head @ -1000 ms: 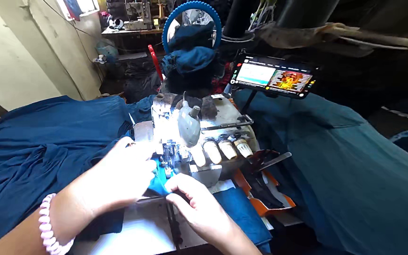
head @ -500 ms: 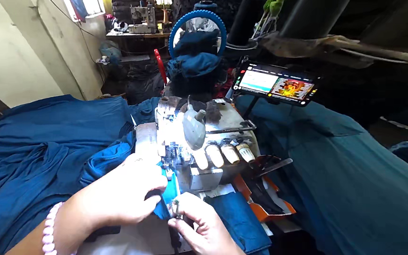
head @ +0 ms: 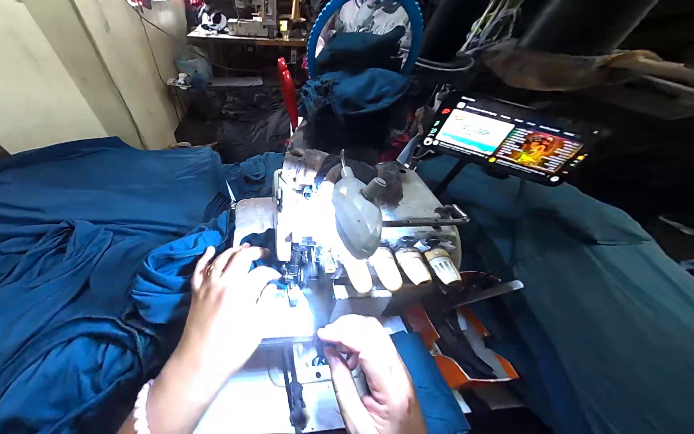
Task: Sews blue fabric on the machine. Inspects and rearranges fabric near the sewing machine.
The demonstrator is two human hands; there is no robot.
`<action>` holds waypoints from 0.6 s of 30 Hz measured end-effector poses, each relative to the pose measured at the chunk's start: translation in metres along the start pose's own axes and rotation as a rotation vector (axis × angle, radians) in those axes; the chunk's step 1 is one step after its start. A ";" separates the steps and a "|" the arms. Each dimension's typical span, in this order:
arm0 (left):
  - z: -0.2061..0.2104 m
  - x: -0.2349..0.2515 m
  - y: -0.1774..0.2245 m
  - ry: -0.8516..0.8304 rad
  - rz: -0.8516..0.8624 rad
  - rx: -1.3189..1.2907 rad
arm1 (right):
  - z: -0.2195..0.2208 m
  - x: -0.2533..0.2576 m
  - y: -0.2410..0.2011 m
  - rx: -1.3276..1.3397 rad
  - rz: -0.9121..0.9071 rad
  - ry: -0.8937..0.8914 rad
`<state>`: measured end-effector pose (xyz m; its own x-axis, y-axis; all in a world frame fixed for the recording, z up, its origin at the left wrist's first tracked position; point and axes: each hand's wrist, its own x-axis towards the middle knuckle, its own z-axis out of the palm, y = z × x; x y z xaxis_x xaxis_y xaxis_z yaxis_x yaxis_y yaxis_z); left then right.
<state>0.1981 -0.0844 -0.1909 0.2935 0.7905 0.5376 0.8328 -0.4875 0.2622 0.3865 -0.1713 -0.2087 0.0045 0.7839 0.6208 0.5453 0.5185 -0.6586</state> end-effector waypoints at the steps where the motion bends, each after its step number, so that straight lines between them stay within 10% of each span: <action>1: 0.002 0.007 -0.007 -0.021 0.008 -0.027 | -0.001 -0.001 -0.003 0.010 0.009 -0.013; 8: -0.016 -0.010 -0.003 -0.050 -0.065 -0.029 | -0.021 -0.010 -0.022 0.054 -0.004 -0.077; 18: -0.025 -0.045 0.108 -0.350 -0.134 -0.289 | -0.030 -0.012 -0.061 0.142 -0.070 -0.060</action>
<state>0.2635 -0.1817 -0.1669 0.3744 0.9067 0.1944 0.7236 -0.4167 0.5502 0.3781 -0.2220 -0.1632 -0.0817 0.7608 0.6438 0.4183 0.6125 -0.6707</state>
